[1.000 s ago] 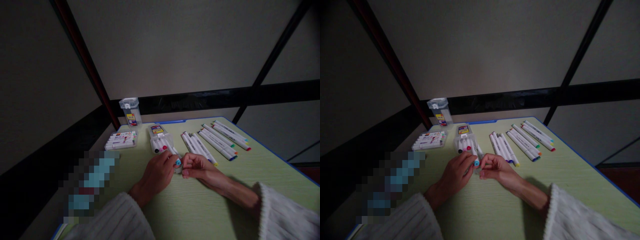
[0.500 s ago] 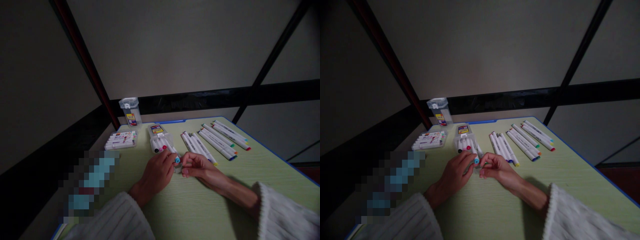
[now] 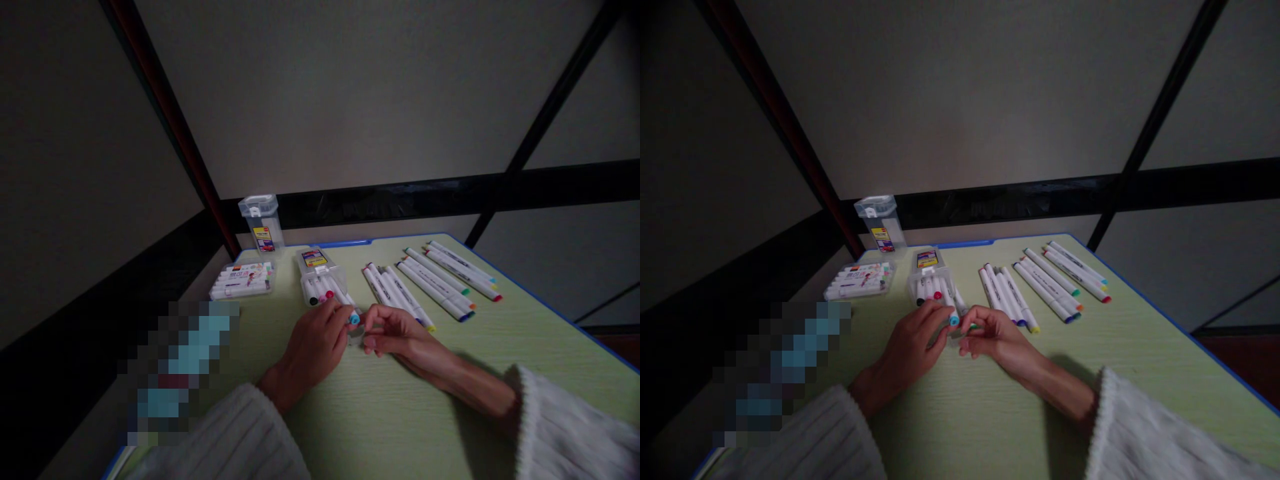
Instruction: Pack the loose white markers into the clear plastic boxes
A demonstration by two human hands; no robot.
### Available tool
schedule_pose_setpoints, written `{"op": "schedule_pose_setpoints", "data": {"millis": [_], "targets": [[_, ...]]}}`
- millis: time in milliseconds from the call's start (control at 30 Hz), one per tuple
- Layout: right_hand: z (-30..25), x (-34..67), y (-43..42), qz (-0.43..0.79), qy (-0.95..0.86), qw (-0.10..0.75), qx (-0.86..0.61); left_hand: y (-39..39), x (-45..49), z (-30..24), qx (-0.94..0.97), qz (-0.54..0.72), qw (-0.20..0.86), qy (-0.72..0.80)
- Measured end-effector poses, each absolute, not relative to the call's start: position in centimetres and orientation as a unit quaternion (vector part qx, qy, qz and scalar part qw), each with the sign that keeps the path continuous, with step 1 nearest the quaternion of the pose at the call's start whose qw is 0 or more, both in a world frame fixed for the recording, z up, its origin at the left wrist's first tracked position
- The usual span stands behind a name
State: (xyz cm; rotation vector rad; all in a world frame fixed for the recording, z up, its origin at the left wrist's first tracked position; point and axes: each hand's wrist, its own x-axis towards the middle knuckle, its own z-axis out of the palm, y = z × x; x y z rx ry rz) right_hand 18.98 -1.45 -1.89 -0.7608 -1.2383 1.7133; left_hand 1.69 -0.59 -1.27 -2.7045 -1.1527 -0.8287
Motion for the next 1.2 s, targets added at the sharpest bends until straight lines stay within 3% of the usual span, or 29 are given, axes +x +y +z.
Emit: {"op": "schedule_pose_setpoints", "data": {"millis": [600,1200], "targets": [[-1.87,18.95,-1.37,0.689,-0.494,0.429,-0.313,-0.54,1.72,-1.34,-0.877,-0.263,0.050,-0.400],[-1.98,18.81,-1.49,0.692,-0.507,0.406,-0.315,-0.15,1.65,-1.98,-0.855,-0.242,-0.025,-0.458]]}}
